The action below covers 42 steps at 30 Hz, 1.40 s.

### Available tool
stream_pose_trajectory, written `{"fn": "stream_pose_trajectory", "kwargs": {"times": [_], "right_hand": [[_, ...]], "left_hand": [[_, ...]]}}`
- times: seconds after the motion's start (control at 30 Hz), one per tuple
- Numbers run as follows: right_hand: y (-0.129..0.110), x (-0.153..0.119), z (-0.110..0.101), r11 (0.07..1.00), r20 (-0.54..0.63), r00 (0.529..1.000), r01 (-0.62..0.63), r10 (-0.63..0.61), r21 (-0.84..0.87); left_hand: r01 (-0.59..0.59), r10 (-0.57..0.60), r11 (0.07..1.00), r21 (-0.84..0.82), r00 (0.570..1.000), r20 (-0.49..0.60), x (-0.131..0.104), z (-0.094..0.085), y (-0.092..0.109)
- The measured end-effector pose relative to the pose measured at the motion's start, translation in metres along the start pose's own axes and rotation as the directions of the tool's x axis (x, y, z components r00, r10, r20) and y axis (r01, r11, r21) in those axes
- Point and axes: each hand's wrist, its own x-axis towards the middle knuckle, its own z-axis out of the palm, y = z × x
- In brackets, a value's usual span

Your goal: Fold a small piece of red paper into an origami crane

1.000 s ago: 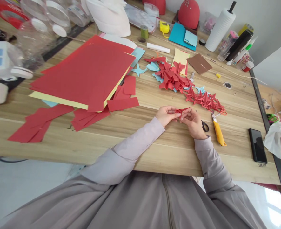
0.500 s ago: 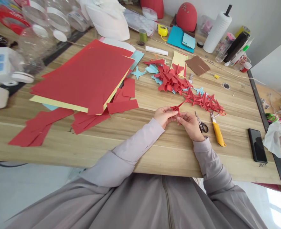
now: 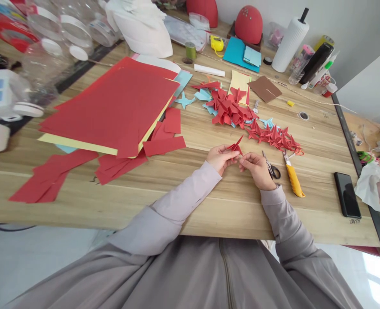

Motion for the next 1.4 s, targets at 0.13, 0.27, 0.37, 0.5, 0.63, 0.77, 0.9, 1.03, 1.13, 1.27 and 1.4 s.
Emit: {"fn": "stream_pose_trajectory", "kwargs": {"times": [0.13, 0.27, 0.37, 0.5, 0.63, 0.77, 0.9, 1.03, 1.13, 1.27, 1.4], "right_hand": [[-0.003, -0.003, 0.001, 0.999, 0.015, 1.0, 0.003, -0.003, -0.043], [-0.003, -0.003, 0.004, 0.998, -0.072, 0.996, 0.039, -0.043, -0.048], [0.001, 0.0, 0.006, 0.998, -0.097, 0.994, 0.05, -0.053, -0.032], [0.008, 0.003, 0.008, 0.996, -0.08, 0.993, 0.084, -0.085, -0.011], [0.009, 0.003, 0.008, 0.994, -0.075, 0.991, 0.111, -0.11, 0.01], [0.005, 0.002, 0.007, 0.993, -0.073, 0.99, 0.116, -0.116, -0.01], [0.002, 0.0, 0.005, 0.993, -0.075, 0.991, 0.112, -0.114, -0.027], [0.001, -0.001, 0.002, 0.994, -0.08, 0.991, 0.1, -0.103, -0.039], [0.001, -0.001, -0.001, 0.992, -0.059, 0.991, 0.113, -0.116, -0.06], [0.001, -0.001, -0.002, 0.99, -0.033, 0.991, 0.128, -0.13, -0.067], [-0.002, -0.003, -0.002, 0.992, -0.023, 0.993, 0.115, -0.116, -0.053]], "left_hand": [[-0.003, 0.003, 1.0, -0.008, 1.0, -0.022, -0.002, 0.001, 0.001], [-0.014, 0.013, 1.0, -0.028, 0.999, -0.04, -0.001, 0.001, 0.0], [-0.03, 0.029, 0.999, -0.035, 0.999, -0.028, 0.0, 0.001, -0.003], [-0.06, 0.06, 0.998, -0.031, 0.998, -0.006, 0.001, 0.0, -0.006], [-0.061, 0.062, 0.998, -0.02, 0.998, 0.017, 0.0, 0.0, -0.007], [-0.058, 0.057, 0.998, 0.002, 0.997, 0.056, 0.0, -0.001, -0.006], [-0.049, 0.047, 0.998, 0.036, 0.997, 0.063, 0.0, -0.002, -0.003], [-0.063, 0.06, 0.995, 0.076, 0.997, 0.042, 0.0, 0.0, 0.0], [-0.094, 0.092, 0.989, 0.115, 0.995, 0.028, -0.001, 0.001, -0.001], [-0.126, 0.121, 0.982, 0.142, 0.992, 0.039, -0.002, 0.001, -0.003], [-0.115, 0.112, 0.988, 0.102, 0.993, 0.032, -0.002, 0.001, -0.002]]}}
